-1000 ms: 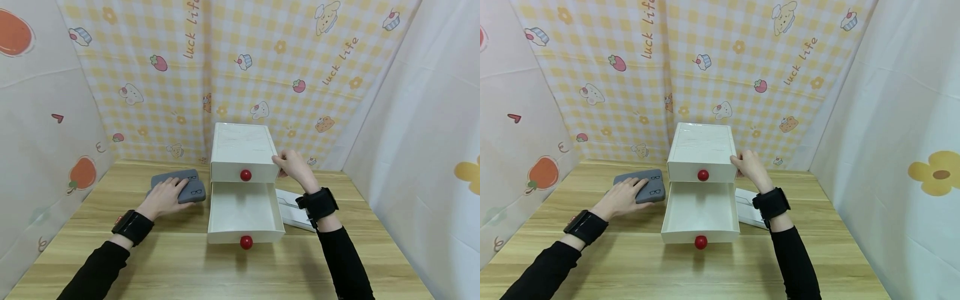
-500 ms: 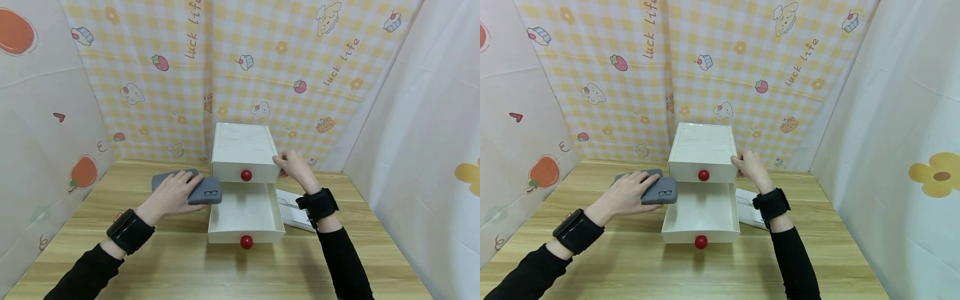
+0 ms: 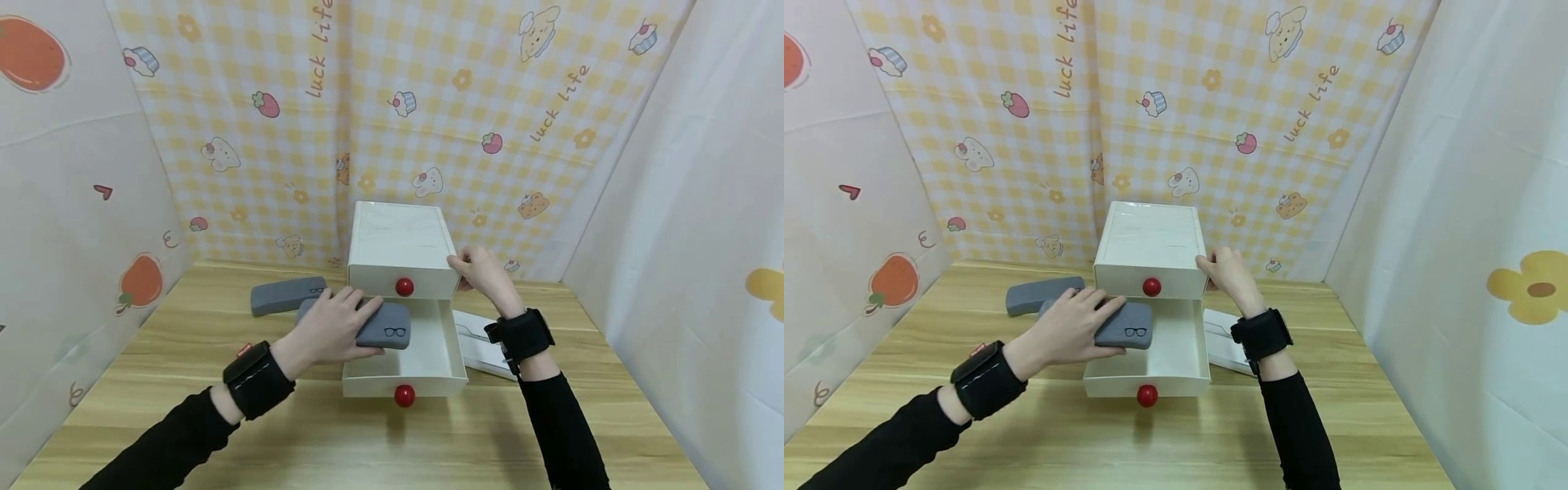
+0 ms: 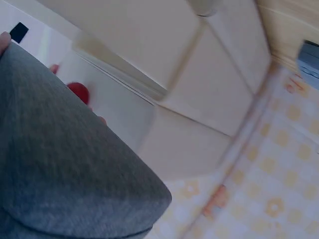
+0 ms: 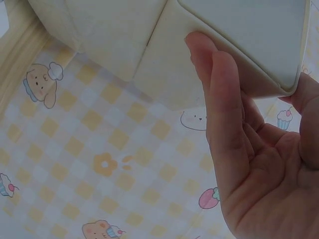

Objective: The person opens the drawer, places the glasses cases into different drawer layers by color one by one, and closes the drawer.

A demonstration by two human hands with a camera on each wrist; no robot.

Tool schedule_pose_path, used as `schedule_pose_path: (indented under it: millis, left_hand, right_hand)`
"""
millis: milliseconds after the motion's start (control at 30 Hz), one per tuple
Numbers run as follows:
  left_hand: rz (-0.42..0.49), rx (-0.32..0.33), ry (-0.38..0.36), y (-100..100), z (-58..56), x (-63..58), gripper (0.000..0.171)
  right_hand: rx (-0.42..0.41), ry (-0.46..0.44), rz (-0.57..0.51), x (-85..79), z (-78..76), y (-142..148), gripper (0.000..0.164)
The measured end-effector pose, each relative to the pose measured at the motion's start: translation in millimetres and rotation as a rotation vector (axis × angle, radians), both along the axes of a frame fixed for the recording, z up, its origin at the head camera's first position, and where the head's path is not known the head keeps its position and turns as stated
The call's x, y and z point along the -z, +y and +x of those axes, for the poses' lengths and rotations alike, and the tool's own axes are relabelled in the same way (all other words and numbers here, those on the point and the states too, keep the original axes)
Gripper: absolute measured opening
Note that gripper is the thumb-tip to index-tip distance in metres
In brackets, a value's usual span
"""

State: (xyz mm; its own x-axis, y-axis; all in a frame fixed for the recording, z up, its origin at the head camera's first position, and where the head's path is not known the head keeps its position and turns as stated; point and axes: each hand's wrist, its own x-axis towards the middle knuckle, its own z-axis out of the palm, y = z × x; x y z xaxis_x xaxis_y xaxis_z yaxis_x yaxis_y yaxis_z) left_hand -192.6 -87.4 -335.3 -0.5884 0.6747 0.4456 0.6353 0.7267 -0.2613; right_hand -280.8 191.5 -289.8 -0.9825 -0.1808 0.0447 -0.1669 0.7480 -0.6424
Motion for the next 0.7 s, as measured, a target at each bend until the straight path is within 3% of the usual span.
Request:
schedule_pose_path:
  millis: [267,500,700]
  left_hand:
    - [-0.074,0.007,-0.099,36,-6.8,-1.8,0.08]
    - [-0.096,0.098,-0.246,56,-13.6,5.1,0.072]
    - [-0.148,0.123,-0.266,66,-20.9,13.8,0.065]
  right_hand:
    - [-0.006,0.016,-0.001,0.0,0.4,0,0.033]
    - [-0.008,0.015,-0.003,-0.1,1.8,0,0.033]
    - [0.0,0.007,-0.01,0.5,1.5,-1,0.033]
